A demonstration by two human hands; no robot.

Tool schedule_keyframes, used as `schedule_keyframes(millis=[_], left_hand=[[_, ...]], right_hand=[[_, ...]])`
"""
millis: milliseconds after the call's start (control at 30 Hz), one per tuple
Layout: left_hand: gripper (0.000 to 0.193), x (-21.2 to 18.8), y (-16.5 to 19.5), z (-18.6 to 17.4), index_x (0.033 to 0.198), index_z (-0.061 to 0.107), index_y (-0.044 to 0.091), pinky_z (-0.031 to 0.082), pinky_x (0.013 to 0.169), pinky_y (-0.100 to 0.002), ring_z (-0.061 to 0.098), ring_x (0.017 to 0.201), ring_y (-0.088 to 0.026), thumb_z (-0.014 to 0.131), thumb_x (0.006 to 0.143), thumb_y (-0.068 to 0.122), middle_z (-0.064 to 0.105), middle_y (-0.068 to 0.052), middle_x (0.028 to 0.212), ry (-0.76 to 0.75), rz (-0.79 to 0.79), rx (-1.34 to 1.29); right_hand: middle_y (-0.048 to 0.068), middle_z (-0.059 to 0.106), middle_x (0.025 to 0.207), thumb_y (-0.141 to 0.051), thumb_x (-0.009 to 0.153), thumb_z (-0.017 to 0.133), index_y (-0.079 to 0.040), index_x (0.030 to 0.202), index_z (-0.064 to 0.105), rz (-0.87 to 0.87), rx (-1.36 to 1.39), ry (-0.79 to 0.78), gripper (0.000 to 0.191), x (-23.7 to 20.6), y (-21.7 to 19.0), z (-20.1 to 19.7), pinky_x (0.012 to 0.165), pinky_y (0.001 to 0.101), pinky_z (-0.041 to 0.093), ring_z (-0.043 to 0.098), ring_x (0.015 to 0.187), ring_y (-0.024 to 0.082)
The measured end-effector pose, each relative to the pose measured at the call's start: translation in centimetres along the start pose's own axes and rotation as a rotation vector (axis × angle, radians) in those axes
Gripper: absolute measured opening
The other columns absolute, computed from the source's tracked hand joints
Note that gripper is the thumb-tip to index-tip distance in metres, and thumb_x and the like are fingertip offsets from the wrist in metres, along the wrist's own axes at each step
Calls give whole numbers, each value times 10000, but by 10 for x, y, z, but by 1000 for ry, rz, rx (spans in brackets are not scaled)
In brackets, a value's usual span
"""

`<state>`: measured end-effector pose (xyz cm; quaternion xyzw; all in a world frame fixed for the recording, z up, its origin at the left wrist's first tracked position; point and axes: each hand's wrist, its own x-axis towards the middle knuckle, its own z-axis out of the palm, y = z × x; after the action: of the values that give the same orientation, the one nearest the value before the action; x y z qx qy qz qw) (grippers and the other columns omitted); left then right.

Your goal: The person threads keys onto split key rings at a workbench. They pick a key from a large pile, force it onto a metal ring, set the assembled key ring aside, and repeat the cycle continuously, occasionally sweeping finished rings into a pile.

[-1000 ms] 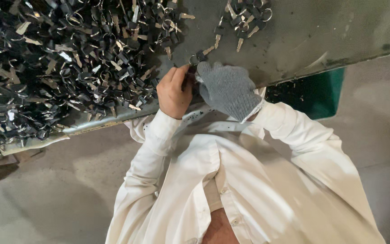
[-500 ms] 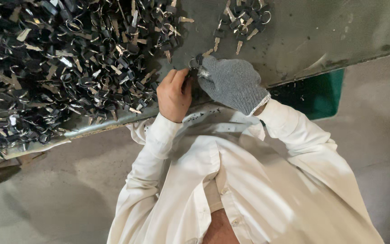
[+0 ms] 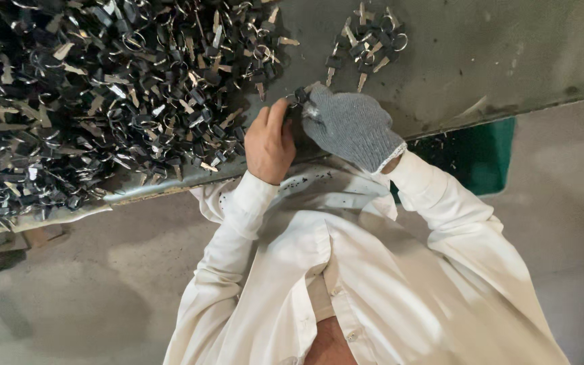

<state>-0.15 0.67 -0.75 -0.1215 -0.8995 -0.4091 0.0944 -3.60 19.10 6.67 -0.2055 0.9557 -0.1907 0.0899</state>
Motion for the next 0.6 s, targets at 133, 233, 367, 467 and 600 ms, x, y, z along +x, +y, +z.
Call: schedule_keyframes(millis=[133, 233, 367, 467, 600], left_hand=[[408, 3, -8, 10, 1309, 598, 29, 519, 745, -394, 637, 878, -272, 658, 910, -31, 670, -120, 1004, -13, -89, -274], [343, 5, -22, 12, 1324, 595, -2, 481, 700, -267, 605, 826, -77, 679, 992, 28, 682, -11, 992, -109, -479, -1101], [373, -3, -31, 6, 1390, 632, -9, 413, 643, -204, 541, 759, -32, 666, 1019, 6, 661, 24, 960, -264, -658, -1550], [376, -10, -22, 11, 1394, 646, -5, 414, 656, -205, 520, 767, -27, 688, 1021, 1, 644, 38, 945, -140, -455, -1283], [369, -13, -12, 21, 1383, 629, -5, 447, 707, -212, 562, 827, -39, 659, 1014, -1, 667, 37, 997, 44, -545, -1272]], right_hand=[[161, 698, 813, -344, 961, 725, -75, 1038, 588, -62, 97, 24, 311, -9, 6, -9, 608, 478, 545, 703, 724, 387], [162, 702, 841, -331, 958, 725, -83, 1036, 590, -93, 143, 72, 294, -15, 2, -7, 606, 473, 546, 704, 731, 388], [183, 703, 909, -299, 957, 713, -54, 1118, 584, -95, 379, 176, 321, -22, -7, 1, 630, 480, 535, 696, 793, 412], [177, 709, 910, -299, 998, 692, -51, 1125, 560, -35, 582, 76, 309, -25, -9, -1, 645, 472, 536, 702, 861, 413], [176, 709, 805, -331, 964, 717, -71, 1044, 573, 70, 388, 125, 308, -23, -12, 1, 598, 488, 518, 701, 775, 409]])
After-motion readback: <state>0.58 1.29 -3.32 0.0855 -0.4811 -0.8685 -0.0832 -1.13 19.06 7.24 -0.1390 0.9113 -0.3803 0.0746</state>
